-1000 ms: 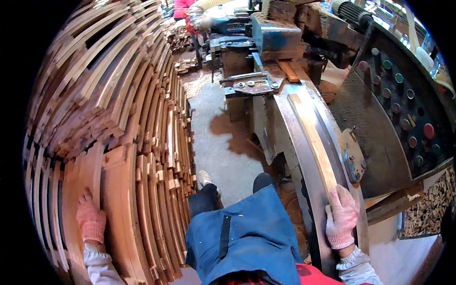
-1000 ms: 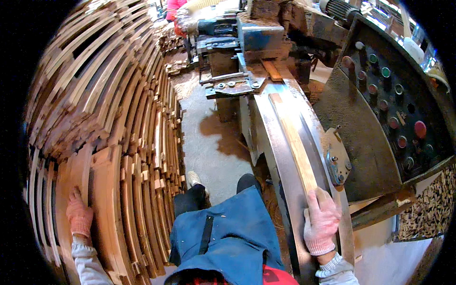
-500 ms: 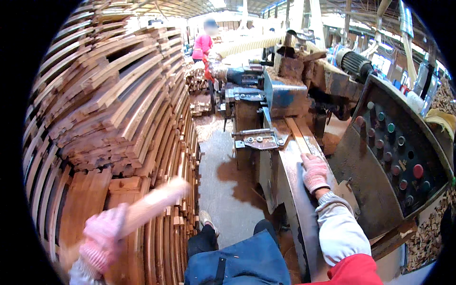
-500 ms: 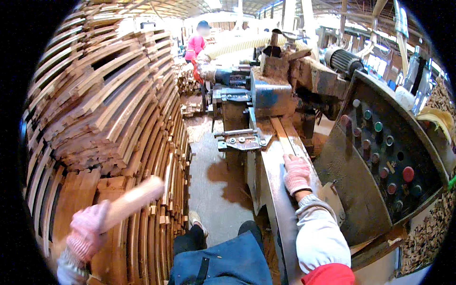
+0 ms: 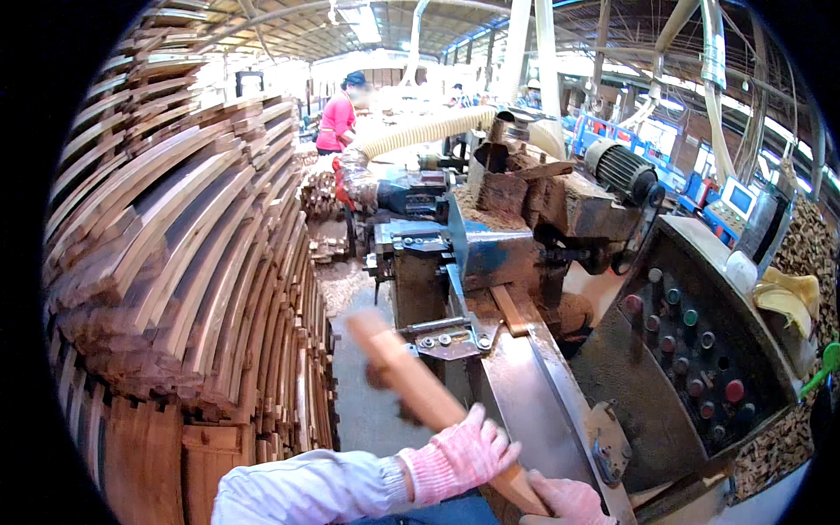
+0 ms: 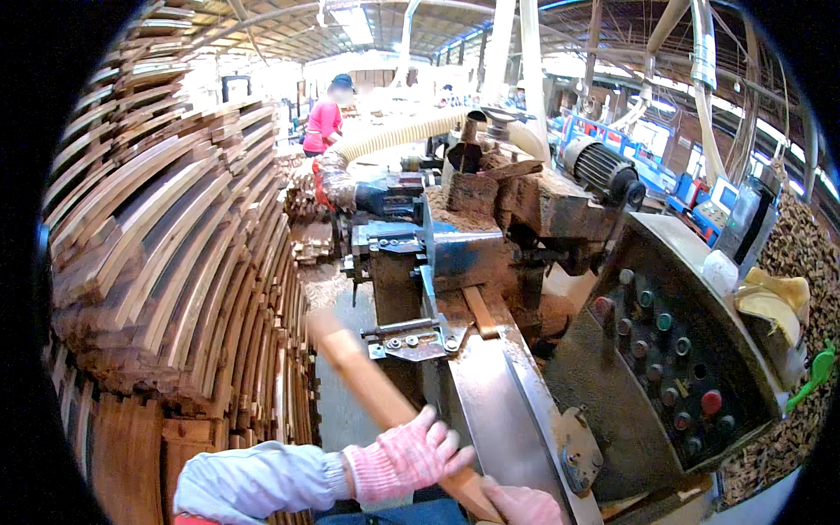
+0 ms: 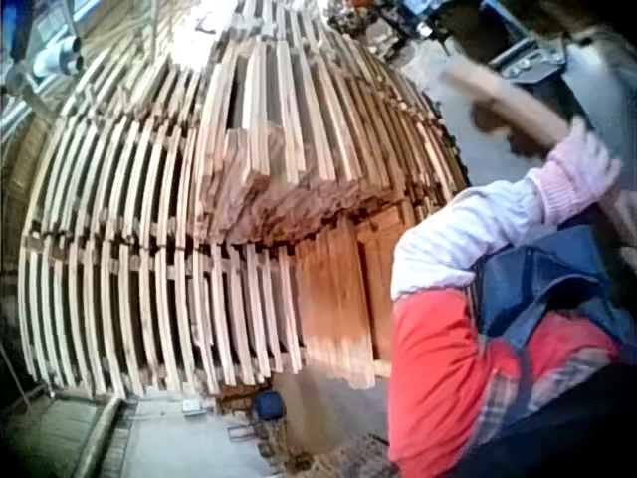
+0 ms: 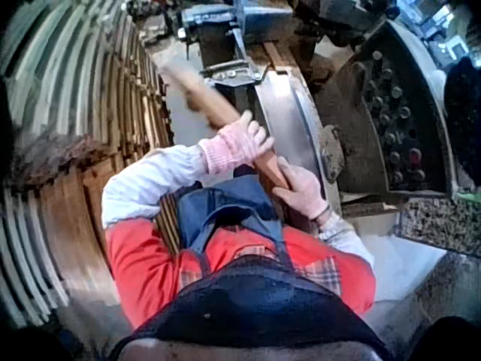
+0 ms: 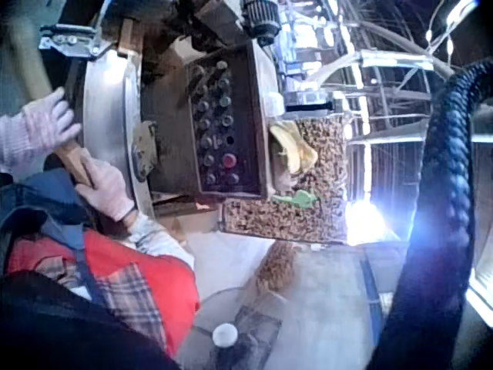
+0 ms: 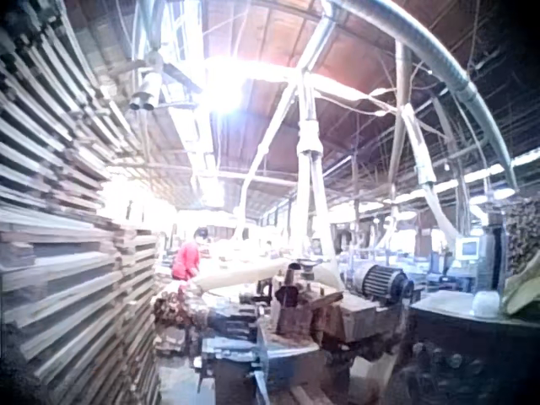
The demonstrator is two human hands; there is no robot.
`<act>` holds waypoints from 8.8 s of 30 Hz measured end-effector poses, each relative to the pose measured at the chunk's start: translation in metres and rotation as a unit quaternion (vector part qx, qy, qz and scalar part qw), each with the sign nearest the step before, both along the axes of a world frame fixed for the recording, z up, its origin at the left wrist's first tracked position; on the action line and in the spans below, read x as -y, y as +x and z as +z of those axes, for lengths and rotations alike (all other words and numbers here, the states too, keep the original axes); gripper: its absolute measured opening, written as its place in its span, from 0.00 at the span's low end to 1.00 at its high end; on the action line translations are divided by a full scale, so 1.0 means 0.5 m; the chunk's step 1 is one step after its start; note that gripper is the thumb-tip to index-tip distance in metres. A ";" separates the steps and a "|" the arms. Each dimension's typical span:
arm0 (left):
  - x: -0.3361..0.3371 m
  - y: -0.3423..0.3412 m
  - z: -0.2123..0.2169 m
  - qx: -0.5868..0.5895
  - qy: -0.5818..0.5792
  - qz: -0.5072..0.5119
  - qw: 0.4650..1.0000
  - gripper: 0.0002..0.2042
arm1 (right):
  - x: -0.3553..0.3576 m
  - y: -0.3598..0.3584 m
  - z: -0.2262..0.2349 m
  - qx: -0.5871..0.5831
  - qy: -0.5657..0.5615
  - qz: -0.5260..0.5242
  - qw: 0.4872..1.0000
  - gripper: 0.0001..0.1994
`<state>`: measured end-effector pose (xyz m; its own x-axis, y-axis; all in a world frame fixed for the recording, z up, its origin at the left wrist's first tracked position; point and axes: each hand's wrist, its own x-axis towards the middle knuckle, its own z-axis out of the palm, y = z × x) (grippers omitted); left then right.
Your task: The person picks up individual wood planks from a large stack and feeds them one at a time into an industrial woodworking machine.
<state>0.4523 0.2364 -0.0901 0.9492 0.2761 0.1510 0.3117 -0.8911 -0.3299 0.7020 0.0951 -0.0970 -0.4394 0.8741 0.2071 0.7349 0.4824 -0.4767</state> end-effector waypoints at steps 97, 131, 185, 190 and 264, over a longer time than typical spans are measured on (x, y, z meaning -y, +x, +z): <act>0.308 -0.597 0.046 0.140 0.070 0.514 0.844 0.34 | -0.099 0.108 -0.244 0.142 0.252 -0.334 0.897 0.43; 0.637 -0.711 0.117 -0.118 -0.041 0.777 0.616 0.40 | -0.396 0.055 -0.238 0.206 0.179 -0.209 0.939 0.17; 0.606 -1.139 -0.097 -0.084 -0.021 0.926 0.367 0.49 | 0.034 0.132 -0.190 0.198 0.287 -0.166 0.922 0.21; 0.677 -0.993 0.012 -0.133 -0.099 0.907 0.387 0.51 | -0.235 0.061 -0.214 0.228 0.184 -0.185 0.938 0.21; 0.304 -0.355 0.102 -0.063 0.015 0.335 0.940 0.20 | -0.238 -0.134 -0.145 -0.118 0.150 0.121 0.974 0.34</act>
<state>0.2747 0.0843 -0.0393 0.5738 0.8163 0.0658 0.7569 -0.4980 -0.4233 0.6351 0.2142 -0.1694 -0.5349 0.6346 0.5579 0.4690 0.7722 -0.4287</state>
